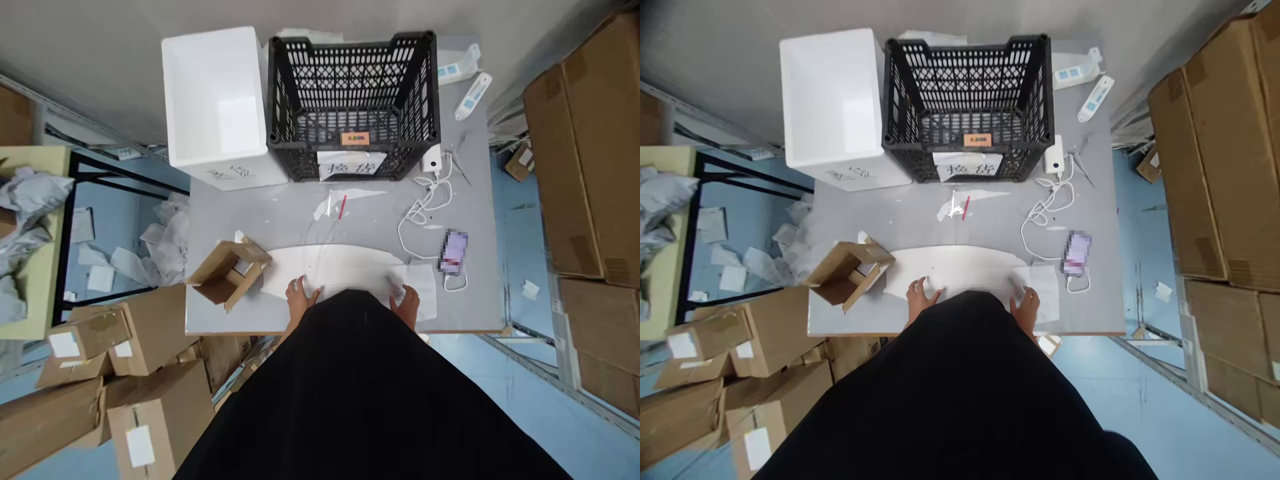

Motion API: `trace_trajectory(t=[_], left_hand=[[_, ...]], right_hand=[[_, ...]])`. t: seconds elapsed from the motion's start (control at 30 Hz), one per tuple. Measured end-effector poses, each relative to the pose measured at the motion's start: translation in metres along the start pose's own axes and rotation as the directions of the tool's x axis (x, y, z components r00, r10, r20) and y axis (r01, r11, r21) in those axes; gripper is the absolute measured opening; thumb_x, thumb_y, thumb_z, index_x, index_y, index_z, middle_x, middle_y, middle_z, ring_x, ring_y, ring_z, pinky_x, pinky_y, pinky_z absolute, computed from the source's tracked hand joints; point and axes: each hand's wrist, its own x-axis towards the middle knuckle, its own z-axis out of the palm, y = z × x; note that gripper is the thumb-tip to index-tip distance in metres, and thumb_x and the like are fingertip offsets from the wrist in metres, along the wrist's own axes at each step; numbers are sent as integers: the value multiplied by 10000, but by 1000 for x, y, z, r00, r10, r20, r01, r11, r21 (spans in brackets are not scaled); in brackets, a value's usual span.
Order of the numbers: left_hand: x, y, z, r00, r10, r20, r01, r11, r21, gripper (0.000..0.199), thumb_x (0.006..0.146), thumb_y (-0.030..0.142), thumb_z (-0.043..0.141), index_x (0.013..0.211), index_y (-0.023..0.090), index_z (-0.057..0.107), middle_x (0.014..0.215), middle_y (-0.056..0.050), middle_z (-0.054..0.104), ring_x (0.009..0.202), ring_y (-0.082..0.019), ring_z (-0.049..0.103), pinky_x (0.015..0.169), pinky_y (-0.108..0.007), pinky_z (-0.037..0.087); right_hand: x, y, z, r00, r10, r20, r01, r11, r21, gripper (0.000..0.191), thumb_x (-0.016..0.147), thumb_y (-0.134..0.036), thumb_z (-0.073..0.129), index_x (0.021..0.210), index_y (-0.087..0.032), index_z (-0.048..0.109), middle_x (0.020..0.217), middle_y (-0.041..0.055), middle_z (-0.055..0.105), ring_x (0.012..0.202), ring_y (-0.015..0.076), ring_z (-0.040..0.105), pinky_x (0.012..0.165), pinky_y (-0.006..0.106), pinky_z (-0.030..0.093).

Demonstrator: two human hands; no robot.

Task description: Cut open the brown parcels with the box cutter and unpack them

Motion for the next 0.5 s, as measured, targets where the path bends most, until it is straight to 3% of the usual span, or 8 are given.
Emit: trace_trajectory(t=[0.1,0.2,0.37,0.5], left_hand=[[-30,-22,30,994,-2,105,-7,996,85,804,837,483,666,1520,187,360,1587,-230,298,1432,-438,331,1083,-563,399],[-36,-30,43,987,88,134,-104,988,113,683,861,369,655,1480,191,427,1585,-215,316,1419,-411,351,1117,-525,365],[-36,-37,51,937,233,260,-229,972,-46,375,905,218,531,1274,215,596,1356,-149,555,1268,-299,507,975,-393,475],[-37,-27,59,931,253,263,-198,955,-220,179,864,171,533,977,211,666,1074,-80,652,1039,-235,605,908,-352,489]], right_hand=[[-28,0,22,983,-66,171,76,996,-50,669,862,-438,514,1430,-148,314,1464,244,392,1389,396,357,1118,568,340],[-30,-12,30,953,-118,279,179,962,-207,717,870,-339,564,1470,-62,287,1501,288,340,1395,409,287,1133,535,297],[-36,-19,35,898,-204,391,339,886,-316,516,916,-158,474,1422,-79,417,1415,238,472,1285,347,377,1042,451,362],[-41,-19,36,886,-203,417,355,876,-327,316,918,-84,397,1151,-145,602,1199,190,592,1146,300,474,929,391,421]])
